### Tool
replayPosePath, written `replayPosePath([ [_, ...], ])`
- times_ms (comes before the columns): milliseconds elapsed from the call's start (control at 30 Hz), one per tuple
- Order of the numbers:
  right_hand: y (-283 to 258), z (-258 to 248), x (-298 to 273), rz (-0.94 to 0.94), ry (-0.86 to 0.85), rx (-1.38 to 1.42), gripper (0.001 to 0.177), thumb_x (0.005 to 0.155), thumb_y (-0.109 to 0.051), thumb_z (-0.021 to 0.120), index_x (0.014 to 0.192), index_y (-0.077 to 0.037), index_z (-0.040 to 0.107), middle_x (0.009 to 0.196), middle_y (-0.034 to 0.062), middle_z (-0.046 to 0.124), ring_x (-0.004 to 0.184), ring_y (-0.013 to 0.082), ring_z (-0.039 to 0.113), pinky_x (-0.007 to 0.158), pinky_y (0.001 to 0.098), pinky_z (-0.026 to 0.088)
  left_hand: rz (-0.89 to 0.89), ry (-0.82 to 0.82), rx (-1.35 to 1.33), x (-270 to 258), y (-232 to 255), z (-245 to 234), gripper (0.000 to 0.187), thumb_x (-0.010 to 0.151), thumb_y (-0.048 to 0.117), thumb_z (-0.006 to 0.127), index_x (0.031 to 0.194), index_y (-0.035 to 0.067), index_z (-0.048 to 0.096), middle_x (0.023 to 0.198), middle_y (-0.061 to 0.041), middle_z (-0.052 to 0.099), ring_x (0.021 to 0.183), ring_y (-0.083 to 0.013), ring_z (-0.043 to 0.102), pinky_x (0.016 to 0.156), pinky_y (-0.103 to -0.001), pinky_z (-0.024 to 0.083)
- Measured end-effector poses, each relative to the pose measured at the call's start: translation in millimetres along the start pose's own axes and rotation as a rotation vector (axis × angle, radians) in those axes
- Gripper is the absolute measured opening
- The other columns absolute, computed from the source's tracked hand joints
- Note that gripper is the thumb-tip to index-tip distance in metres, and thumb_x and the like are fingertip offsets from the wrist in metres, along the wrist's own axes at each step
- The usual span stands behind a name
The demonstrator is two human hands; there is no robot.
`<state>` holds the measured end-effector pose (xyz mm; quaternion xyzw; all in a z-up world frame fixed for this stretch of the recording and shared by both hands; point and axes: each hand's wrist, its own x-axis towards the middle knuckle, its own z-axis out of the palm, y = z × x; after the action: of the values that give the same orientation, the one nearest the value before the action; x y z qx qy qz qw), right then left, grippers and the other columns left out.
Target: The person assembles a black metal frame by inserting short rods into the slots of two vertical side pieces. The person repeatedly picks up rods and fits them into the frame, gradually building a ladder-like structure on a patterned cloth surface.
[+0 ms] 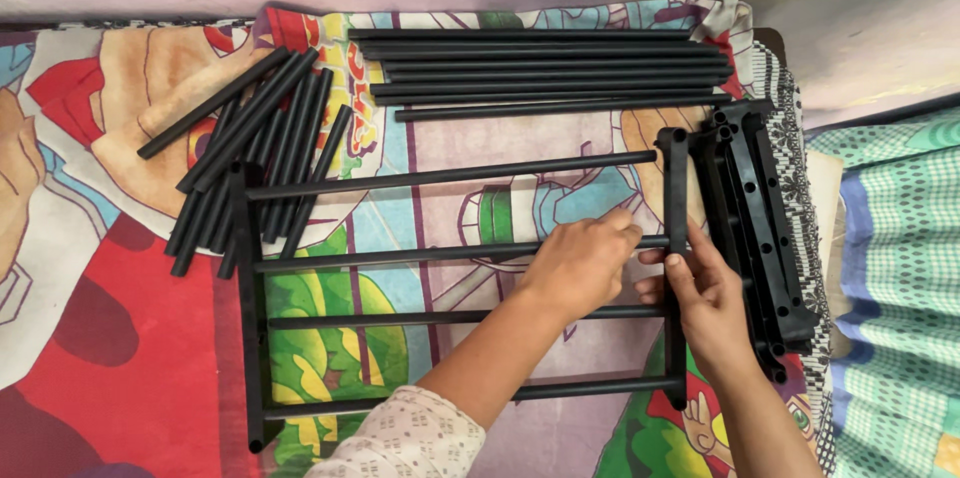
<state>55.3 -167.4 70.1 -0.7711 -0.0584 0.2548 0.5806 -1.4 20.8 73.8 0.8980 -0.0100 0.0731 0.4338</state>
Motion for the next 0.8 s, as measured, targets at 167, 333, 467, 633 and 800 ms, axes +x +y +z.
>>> replayPosePath([
  [167, 9, -3, 7, 0.092, 0.012, 0.074, 0.048, 0.100, -0.010, 0.049, 0.147, -0.005, 0.046, 0.106, 0.0097, 0.070, 0.087, 0.0165, 0.070, 0.076, 0.0331, 0.058, -0.040, -0.052, -0.044, 2, -7, 1, 0.014, 0.085, 0.011, 0.068, 0.096, 0.006, 0.074, 0.104, -0.010, 0.068, 0.101, -0.0344, 0.068, 0.090, -0.047, 0.053],
  [333, 16, 4, 24, 0.093, 0.038, 0.114, 0.040, 0.099, -0.012, 0.053, 0.136, 0.001, 0.055, 0.091, 0.0072, 0.069, 0.078, 0.0157, 0.067, 0.075, 0.0284, 0.056, 0.076, 0.427, 0.348, 26, -35, -3, 0.020, 0.080, 0.019, 0.069, 0.094, 0.006, 0.072, 0.107, -0.014, 0.069, 0.107, -0.0318, 0.064, 0.101, -0.048, 0.038],
  [467, 16, 15, 33, 0.043, 0.102, -0.114, 0.043, 0.105, -0.025, 0.052, 0.146, -0.013, 0.050, 0.078, 0.0056, 0.061, 0.066, 0.0133, 0.058, 0.061, 0.0276, 0.048, -0.097, 0.382, 0.436, 46, -58, -6, 0.024, 0.083, 0.024, 0.068, 0.100, 0.008, 0.073, 0.097, -0.009, 0.070, 0.098, -0.0273, 0.066, 0.096, -0.049, 0.037],
  [633, 6, 21, 48, -0.059, 0.101, -0.104, 0.035, 0.107, -0.022, 0.055, 0.138, -0.005, 0.055, 0.091, 0.0023, 0.067, 0.074, 0.0089, 0.060, 0.063, 0.0265, 0.051, -0.128, 0.166, 0.242, 42, -56, -2, 0.018, 0.092, 0.028, 0.068, 0.091, 0.011, 0.074, 0.091, -0.007, 0.069, 0.094, -0.0263, 0.066, 0.087, -0.046, 0.041],
  [800, -11, 28, 51, -0.063, 0.108, -0.089, 0.047, 0.106, -0.020, 0.051, 0.152, -0.013, 0.045, 0.086, 0.0037, 0.059, 0.063, 0.0090, 0.056, 0.052, 0.0263, 0.050, -0.071, 0.214, 0.214, 34, -46, -9, 0.016, 0.091, 0.027, 0.069, 0.095, 0.012, 0.075, 0.090, -0.007, 0.069, 0.092, -0.0263, 0.066, 0.086, -0.045, 0.041],
])
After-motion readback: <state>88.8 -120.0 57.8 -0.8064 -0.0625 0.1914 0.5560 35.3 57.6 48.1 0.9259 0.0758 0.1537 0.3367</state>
